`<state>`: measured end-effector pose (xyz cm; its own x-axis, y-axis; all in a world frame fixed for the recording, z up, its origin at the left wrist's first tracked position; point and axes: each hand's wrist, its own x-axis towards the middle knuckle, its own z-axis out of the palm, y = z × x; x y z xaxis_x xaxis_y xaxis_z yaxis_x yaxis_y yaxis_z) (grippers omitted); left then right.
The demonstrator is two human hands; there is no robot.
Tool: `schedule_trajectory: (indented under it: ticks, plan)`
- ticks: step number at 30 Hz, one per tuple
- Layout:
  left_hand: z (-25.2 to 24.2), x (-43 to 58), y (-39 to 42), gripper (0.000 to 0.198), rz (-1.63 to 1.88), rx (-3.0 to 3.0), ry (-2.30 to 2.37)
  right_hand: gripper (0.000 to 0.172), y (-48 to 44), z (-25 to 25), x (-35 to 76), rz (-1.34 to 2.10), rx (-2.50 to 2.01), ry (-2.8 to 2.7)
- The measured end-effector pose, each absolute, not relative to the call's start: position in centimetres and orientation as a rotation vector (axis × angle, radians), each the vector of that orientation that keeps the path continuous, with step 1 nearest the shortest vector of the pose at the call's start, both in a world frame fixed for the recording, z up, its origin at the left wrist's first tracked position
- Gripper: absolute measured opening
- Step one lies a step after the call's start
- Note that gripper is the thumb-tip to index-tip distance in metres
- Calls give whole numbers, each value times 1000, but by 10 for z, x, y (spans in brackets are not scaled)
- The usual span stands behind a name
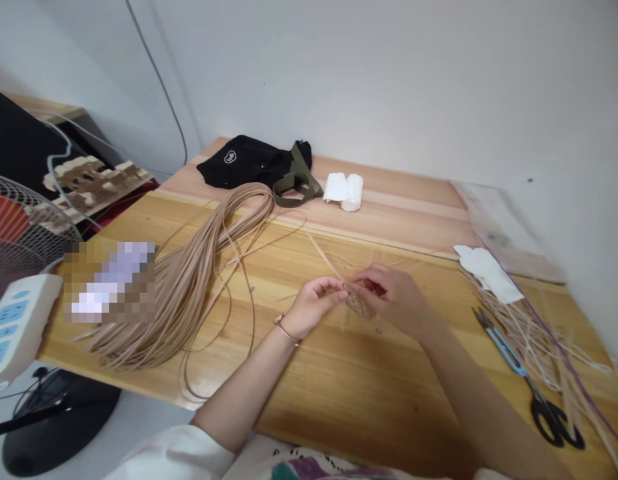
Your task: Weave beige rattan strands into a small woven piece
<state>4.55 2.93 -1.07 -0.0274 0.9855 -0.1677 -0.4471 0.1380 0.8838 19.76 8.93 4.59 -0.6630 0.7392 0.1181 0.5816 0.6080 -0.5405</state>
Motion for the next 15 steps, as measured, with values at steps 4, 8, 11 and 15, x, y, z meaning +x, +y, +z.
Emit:
schedule_trajectory:
  ticks: [4,8,11,15]
  plan:
    - [-16,47,30,30,1337,728,995,19,63,27,196,410,-1148,-2387]
    - [-19,47,28,36,1326,747,1043,19,41,3,191,338,-1221,-2190]
    - [-20,46,27,32,1297,768,1059,17,35,-5,192,418,-1224,-2112]
    - [-21,44,28,30,1275,741,1040,17,37,-8,199,472,-1140,-2202]
